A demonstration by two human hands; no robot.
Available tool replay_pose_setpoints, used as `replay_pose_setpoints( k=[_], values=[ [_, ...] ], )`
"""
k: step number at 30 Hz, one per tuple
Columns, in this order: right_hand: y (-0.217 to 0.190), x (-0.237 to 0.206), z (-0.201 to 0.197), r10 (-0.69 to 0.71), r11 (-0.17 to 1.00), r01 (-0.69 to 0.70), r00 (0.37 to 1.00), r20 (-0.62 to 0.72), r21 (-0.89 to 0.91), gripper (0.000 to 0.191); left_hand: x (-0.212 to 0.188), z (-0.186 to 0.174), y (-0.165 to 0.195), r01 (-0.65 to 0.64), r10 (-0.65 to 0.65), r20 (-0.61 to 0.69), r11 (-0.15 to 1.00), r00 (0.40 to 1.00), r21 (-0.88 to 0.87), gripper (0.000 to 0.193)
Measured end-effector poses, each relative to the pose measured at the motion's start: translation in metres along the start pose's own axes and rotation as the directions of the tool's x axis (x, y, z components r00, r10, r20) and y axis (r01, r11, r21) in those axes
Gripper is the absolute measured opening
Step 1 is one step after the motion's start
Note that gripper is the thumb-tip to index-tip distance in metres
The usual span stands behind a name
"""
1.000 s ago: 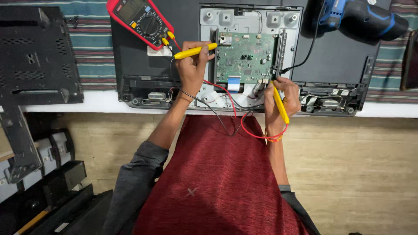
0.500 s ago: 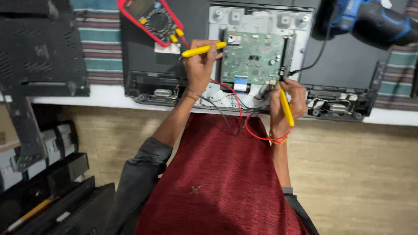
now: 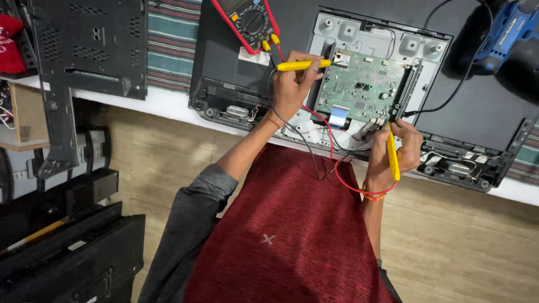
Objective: The person uses a multimeter with yellow probes to test points on a TV mainboard inside an opened television chassis on a workbench. They open a tool drawer to retrieve a probe, probe various components on the board, and reach back into the drawer near the end.
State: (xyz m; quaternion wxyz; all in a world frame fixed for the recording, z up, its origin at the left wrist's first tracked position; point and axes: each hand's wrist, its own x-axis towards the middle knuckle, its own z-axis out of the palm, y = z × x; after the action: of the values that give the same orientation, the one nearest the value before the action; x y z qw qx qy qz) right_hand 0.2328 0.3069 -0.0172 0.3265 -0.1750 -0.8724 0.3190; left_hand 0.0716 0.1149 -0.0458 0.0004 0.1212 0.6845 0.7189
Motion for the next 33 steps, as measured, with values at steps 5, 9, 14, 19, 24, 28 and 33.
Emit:
replay_pose_setpoints(
  k=[5, 9, 14, 19, 24, 28, 33],
  values=[
    [0.0, 0.0, 0.001, 0.002, 1.0, -0.002, 1.0, -0.003, -0.023, 0.008, 0.001, 0.0, 0.002, 0.011, -0.011, -0.007, 1.0, 1.0, 0.01, 0.019],
    [0.0, 0.0, 0.0, -0.006, 1.0, 0.006, 1.0, 0.008, -0.006, 0.01, 0.0, 0.001, 0.002, 0.016, -0.016, 0.003, 0.999, 1.0, -0.031, 0.02],
    [-0.002, 0.0, 0.0, 0.005, 0.999, -0.005, 1.0, 0.002, 0.034, 0.009, 0.001, 0.0, 0.0, 0.021, -0.021, -0.014, 1.0, 1.0, 0.009, 0.019],
    [-0.004, -0.001, -0.003, -0.021, 0.999, 0.02, 1.0, 0.012, 0.041, 0.012, 0.001, -0.001, -0.003, 0.033, -0.034, -0.01, 0.996, 0.999, -0.087, 0.016],
    [-0.006, -0.001, 0.0, -0.012, 1.0, 0.013, 1.0, -0.023, 0.015, 0.015, -0.001, -0.003, -0.002, 0.043, -0.045, -0.014, 0.994, 0.999, -0.098, 0.017],
    [-0.009, 0.0, 0.003, -0.017, 1.0, 0.017, 0.999, -0.039, -0.009, 0.015, 0.0, -0.003, -0.001, 0.033, -0.035, -0.007, 0.99, 0.999, -0.136, 0.017],
    [-0.015, 0.0, 0.002, -0.035, 0.999, 0.035, 0.999, -0.014, -0.009, 0.015, 0.0, -0.003, 0.0, 0.056, -0.058, -0.017, 0.992, 0.998, -0.116, 0.017]
  ],
)
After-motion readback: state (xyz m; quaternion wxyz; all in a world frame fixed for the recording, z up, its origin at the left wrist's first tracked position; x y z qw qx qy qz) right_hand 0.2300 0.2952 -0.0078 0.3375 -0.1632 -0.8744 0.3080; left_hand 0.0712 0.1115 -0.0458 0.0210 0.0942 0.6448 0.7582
